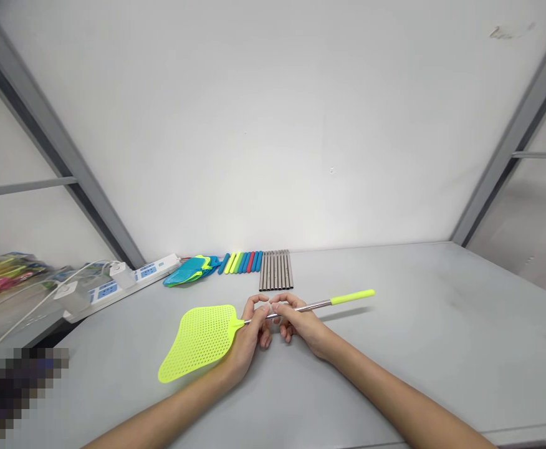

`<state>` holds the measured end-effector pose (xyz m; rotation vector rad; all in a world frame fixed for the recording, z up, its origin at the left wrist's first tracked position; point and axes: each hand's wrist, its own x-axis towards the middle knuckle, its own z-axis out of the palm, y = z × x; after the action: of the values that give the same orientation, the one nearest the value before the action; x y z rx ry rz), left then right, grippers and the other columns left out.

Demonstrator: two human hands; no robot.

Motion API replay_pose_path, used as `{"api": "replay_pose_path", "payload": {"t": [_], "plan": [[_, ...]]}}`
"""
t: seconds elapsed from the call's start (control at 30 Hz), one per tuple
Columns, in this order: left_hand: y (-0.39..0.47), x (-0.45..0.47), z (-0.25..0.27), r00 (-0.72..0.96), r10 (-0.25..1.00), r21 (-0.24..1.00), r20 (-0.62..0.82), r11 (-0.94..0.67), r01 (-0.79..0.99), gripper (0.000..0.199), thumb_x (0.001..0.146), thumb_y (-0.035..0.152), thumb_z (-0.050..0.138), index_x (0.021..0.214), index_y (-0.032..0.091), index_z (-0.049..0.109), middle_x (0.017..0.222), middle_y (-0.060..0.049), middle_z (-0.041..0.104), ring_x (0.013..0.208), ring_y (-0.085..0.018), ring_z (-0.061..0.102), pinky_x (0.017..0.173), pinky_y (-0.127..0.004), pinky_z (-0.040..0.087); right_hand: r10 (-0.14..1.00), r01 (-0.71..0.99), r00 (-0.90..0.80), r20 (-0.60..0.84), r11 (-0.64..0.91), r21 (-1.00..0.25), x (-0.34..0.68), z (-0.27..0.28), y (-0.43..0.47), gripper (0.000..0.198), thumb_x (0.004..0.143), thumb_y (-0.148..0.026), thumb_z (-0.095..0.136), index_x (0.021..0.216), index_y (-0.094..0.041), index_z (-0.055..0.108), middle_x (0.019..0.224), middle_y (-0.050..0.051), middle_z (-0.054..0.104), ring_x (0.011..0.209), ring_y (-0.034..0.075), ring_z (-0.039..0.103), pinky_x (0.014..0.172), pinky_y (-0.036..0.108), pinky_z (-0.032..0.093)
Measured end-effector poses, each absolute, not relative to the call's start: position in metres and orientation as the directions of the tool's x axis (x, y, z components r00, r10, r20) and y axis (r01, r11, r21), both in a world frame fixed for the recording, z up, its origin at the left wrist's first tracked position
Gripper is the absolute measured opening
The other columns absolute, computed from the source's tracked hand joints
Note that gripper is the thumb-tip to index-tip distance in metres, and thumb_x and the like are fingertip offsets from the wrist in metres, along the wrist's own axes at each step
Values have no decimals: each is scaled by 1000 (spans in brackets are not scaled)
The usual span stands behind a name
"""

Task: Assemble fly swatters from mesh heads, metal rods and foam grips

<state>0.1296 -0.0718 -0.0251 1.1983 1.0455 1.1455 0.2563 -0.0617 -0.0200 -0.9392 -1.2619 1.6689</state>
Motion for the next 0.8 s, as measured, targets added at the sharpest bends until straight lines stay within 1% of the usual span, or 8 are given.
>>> {"api": "replay_pose_path", "payload": {"t": [0.13,0.2,0.3,0.37,0.43,0.57,0.7,0.8], "plan": [[-71,126,-27,167,985,993,50,-32,-112,23,76,42,40,74,19,40,42,9,35,35,-6,34,39,-18,25,910,-234,-409,-64,-172,-957,256,-22,-61,25,70,-40,52,68,-15,47,53,-4,43,41,5,40,41,19,32],[-70,124,-28,203,976,991,76,-51,-128,26,77,39,37,63,17,40,45,6,37,37,-6,34,40,-19,27,906,-288,-418,-61,-195,-938,258,-23,-60,24,71,-38,51,64,-15,46,53,-4,41,42,6,40,42,19,32],[-68,121,-30,245,966,986,77,-38,-163,31,78,35,32,58,16,45,43,4,36,38,-7,35,41,-20,28,918,-348,-392,-68,-216,-912,264,-21,-59,22,72,-35,49,63,-15,46,52,-4,38,44,6,40,43,19,32],[-66,121,-31,256,964,981,66,-15,-194,31,78,33,31,58,15,47,41,4,36,38,-7,33,42,-20,28,926,-331,-368,-80,-211,-920,269,-19,-57,22,72,-34,49,62,-15,46,52,-4,38,44,6,40,45,19,33],[-64,120,-31,268,962,974,50,12,-224,30,77,31,32,57,15,48,40,4,35,38,-7,32,42,-20,28,910,-265,-392,-133,-250,-931,273,-17,-55,22,72,-35,49,63,-15,48,52,-3,41,44,6,41,45,19,34],[-63,119,-29,345,938,969,-21,104,-224,31,75,32,34,53,15,48,36,3,36,36,-8,34,42,-21,29,810,-141,-545,-219,-346,-928,278,-14,-56,36,75,-43,39,58,-12,49,54,0,46,46,8,45,45,20,36],[-66,114,-25,602,794,967,-89,214,-139,46,77,42,27,46,15,47,33,1,38,34,-9,35,43,-23,30,633,-67,-733,-250,-432,-899,282,-7,-62,45,77,-48,28,54,-13,45,58,5,52,51,12,52,36,18,32],[-70,110,-22,692,715,969,-104,231,-92,52,78,46,23,45,15,47,32,1,38,31,-8,33,41,-23,28,548,-26,-795,-262,-463,-886,283,-3,-67,48,78,-48,24,56,-12,46,62,9,56,50,13,53,33,17,30]]}}
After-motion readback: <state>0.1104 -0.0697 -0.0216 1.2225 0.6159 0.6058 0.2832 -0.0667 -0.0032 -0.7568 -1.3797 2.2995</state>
